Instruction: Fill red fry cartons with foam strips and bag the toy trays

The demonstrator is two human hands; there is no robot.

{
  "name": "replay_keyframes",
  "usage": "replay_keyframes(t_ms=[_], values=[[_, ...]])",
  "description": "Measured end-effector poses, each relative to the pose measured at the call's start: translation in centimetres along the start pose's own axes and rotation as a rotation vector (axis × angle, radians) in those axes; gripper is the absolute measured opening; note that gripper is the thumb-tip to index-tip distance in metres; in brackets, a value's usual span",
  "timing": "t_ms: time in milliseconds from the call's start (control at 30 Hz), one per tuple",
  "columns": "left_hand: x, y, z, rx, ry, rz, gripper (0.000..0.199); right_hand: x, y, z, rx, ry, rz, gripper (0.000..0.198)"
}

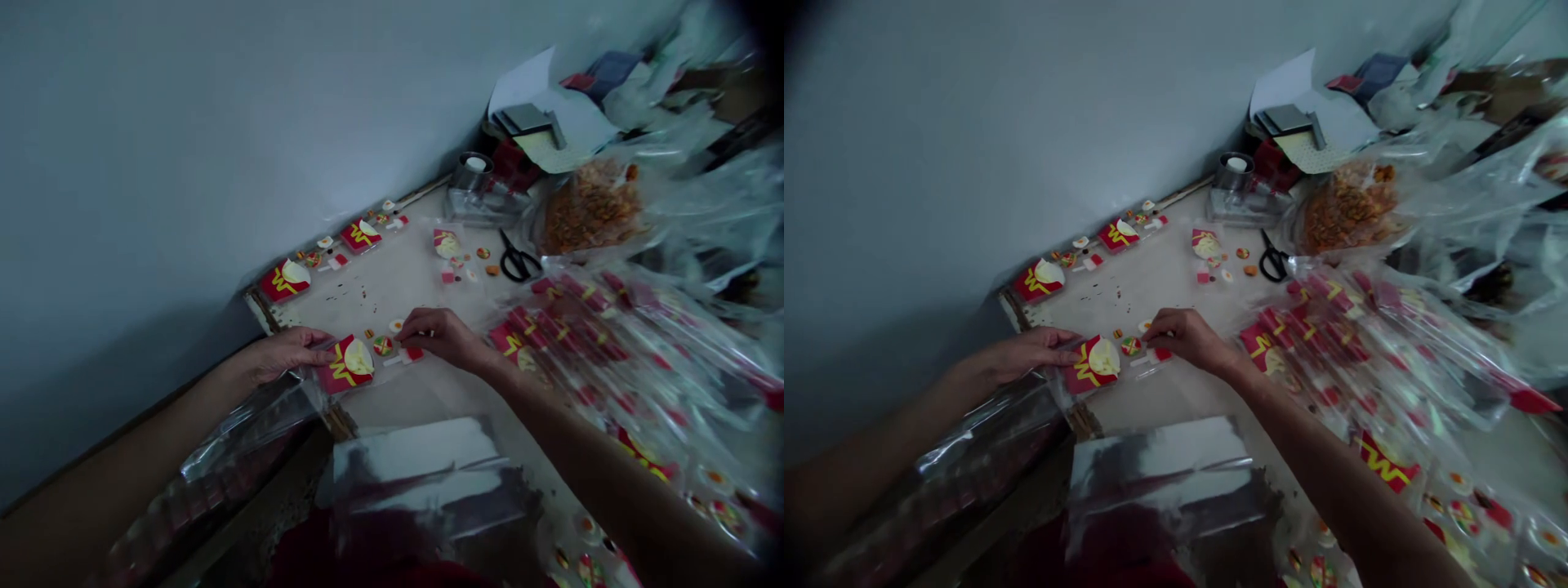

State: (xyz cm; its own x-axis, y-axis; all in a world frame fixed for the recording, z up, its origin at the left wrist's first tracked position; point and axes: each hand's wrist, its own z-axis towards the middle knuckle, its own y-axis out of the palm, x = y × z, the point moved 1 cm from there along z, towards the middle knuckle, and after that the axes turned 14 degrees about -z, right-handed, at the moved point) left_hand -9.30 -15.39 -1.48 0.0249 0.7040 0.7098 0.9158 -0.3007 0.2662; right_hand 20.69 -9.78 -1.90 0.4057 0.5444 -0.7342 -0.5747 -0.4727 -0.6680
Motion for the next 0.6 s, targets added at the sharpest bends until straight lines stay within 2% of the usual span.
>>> replay_keyframes(t_ms=[167,300,367,467,533,600], values=[[-0.2,-0.3,0.3,-0.032,0.025,0.011,0.056,0.9,0.9,-1.3,0.130,0.022,-0.075,0.013],[-0.2,-0.6,0.3,-0.047,0.018,0.044,0.059,1.3,-0.1,-2.2,0.224,0.143,0.107,0.035],[0.1,-0.3,0.2,-0.058,0.032,0.053,0.059,1.0,-0.6,-3.0,0.270,0.235,0.213,0.044],[0.9,0.5,-0.2,-0.097,0.060,0.087,0.054,0.3,-0.7,-4.5,0.309,0.483,0.378,0.049],[1.7,0.9,-0.3,-0.122,0.049,0.141,0.050,-0.3,-0.7,-5.3,0.266,0.620,0.508,0.048],[2.9,1.3,0.0,-0.150,0.028,0.218,0.048,-0.9,-0.6,-6.1,0.175,0.678,0.641,0.047]])
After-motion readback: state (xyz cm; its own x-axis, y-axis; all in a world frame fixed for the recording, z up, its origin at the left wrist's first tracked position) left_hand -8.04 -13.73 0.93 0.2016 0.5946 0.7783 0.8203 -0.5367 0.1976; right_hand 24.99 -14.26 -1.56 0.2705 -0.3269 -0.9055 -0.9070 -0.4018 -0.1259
